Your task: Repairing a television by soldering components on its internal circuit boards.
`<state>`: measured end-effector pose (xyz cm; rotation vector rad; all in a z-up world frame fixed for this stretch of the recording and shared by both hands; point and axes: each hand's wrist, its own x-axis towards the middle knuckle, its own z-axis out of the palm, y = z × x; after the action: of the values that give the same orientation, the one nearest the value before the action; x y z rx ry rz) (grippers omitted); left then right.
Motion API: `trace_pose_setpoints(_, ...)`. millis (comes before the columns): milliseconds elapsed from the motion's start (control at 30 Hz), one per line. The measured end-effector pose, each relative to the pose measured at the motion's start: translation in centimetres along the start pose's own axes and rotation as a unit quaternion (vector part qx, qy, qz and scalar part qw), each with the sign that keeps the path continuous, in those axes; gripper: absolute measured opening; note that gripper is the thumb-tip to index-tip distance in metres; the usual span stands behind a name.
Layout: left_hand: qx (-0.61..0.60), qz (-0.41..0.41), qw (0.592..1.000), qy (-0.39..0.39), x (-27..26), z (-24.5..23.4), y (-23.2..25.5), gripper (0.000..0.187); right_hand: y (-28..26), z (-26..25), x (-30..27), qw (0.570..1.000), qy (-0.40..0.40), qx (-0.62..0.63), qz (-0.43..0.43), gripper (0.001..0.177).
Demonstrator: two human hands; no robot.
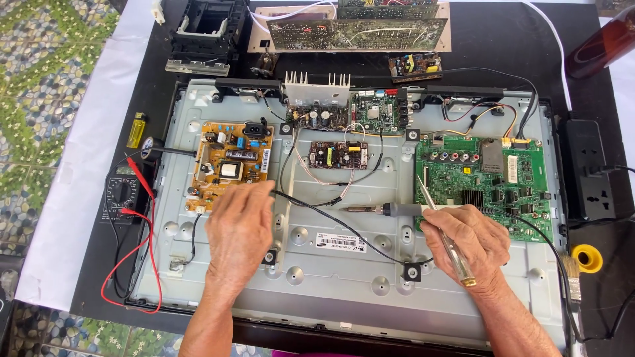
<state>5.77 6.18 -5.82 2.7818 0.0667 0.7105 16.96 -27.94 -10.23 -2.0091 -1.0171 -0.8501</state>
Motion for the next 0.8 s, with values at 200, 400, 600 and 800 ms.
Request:
trace_pose_setpoints(200, -0.038, -0.047, 0.993, 0.104, -0.1, -0.8, -2.0, 0.024, 0.2, 0.3, -0.8, 1.000, 0.010, -0.015, -0.007, 0.014)
trace_pose_setpoints(400, -0.046, -0.048, 0.993, 0.097, -0.3, -1.4, -2.1, 0.020, -0.3, 0.0, -0.3, 1.000, 0.016, 0.002, -0.005, 0.014)
trace_pose_setpoints(600, -0.060, -0.042, 0.995, 0.074, -1.2, -0.3, -2.5, 0.009, 0.0, 0.0, -0.2, 1.000, 0.017, 0.011, 0.000, 0.012)
trace_pose_setpoints(800, -0.049, -0.011, 0.997, 0.056, -1.6, 0.9, -2.3, 0.012, -1.3, 0.0, 1.1, 0.997, 0.052, 0.050, 0.005, 0.018)
